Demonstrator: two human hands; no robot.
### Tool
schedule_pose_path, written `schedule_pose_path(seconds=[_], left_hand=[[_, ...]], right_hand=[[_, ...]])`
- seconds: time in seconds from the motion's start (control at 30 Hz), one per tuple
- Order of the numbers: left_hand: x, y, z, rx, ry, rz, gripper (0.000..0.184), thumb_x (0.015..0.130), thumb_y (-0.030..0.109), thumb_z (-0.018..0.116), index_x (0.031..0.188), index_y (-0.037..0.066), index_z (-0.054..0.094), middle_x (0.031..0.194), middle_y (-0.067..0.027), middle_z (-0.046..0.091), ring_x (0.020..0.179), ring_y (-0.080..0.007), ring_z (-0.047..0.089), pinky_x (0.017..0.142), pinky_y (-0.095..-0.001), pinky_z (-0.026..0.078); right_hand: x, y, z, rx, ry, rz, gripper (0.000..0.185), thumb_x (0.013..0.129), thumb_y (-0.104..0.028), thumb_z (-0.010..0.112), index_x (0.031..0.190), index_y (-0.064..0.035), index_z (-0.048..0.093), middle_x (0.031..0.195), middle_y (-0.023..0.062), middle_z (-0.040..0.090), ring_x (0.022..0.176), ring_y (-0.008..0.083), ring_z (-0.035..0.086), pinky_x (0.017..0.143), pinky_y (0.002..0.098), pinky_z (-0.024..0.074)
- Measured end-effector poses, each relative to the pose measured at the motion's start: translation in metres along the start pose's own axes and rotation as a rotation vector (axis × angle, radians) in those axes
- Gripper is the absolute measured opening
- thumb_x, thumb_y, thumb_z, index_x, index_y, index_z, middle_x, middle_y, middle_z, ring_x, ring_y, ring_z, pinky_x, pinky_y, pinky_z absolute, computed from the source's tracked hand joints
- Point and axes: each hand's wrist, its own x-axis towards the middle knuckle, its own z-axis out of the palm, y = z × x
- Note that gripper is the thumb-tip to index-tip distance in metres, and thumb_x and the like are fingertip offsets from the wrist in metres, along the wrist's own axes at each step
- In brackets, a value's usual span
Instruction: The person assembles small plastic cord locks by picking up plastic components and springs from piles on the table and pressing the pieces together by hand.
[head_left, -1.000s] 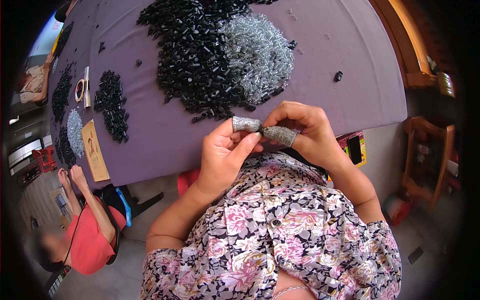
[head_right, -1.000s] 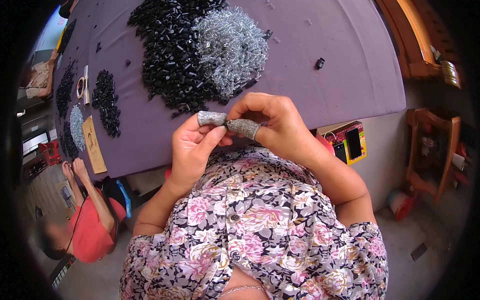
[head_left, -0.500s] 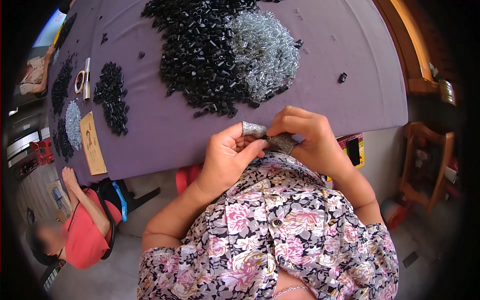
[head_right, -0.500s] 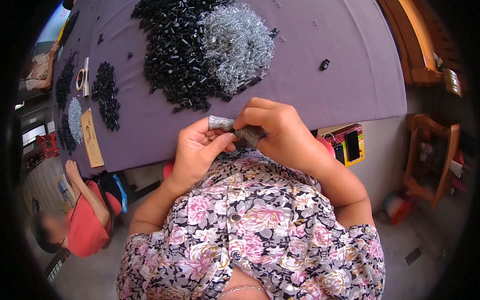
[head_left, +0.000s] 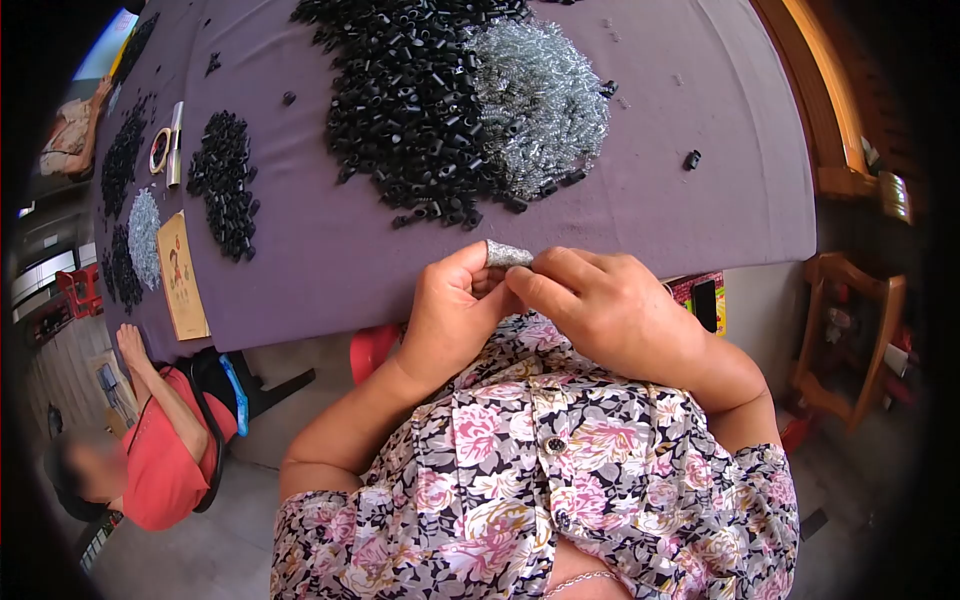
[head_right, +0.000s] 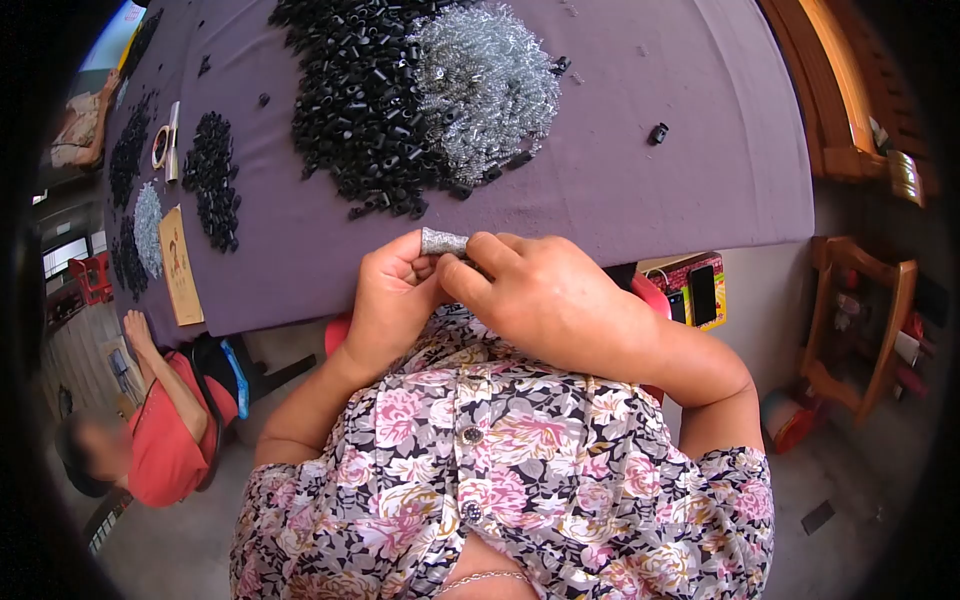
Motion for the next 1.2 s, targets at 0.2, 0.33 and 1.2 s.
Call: schedule_pose_path(seconds=[0.2, 0.33, 1.2], left_hand=[[-0.008, 0.005, -0.012, -0.011, 0.027, 0.002, 0.014, 0.095, 0.0, 0.066, 0.109, -0.002, 0.066, 0.095, -0.0038, 0.072, 0.08, -0.0078, 0.066, 0.074, -0.0229, 0.056], [-0.01, 0.007, -0.019, -0.008, 0.095, 0.028, 0.015, 0.096, 0.002, 0.067, 0.11, -0.001, 0.067, 0.095, -0.0049, 0.072, 0.077, -0.0087, 0.066, 0.071, -0.0225, 0.055], [-0.004, 0.013, -0.011, -0.062, 0.048, 0.06, 0.018, 0.097, 0.006, 0.066, 0.114, -0.001, 0.064, 0.097, -0.0078, 0.073, 0.078, -0.0102, 0.067, 0.073, -0.0231, 0.055]], right_hand=[[0.009, 0.024, -0.002, 0.482, 0.084, 0.217, 0.033, 0.073, -0.002, 0.07, 0.106, -0.0041, 0.068, 0.092, 0.0153, 0.067, 0.085, 0.0373, 0.068, 0.071, 0.044, 0.0548], [0.035, 0.044, 0.023, 0.148, 0.207, 0.068, 0.028, 0.071, -0.005, 0.069, 0.098, -0.0026, 0.068, 0.091, 0.0133, 0.063, 0.082, 0.0329, 0.067, 0.068, 0.0423, 0.0551], [0.008, 0.042, 0.015, 1.22, 0.128, 0.546, 0.01, 0.092, -0.005, 0.069, 0.1, 0.0019, 0.069, 0.087, 0.0045, 0.072, 0.074, 0.0108, 0.068, 0.065, 0.025, 0.0553]])
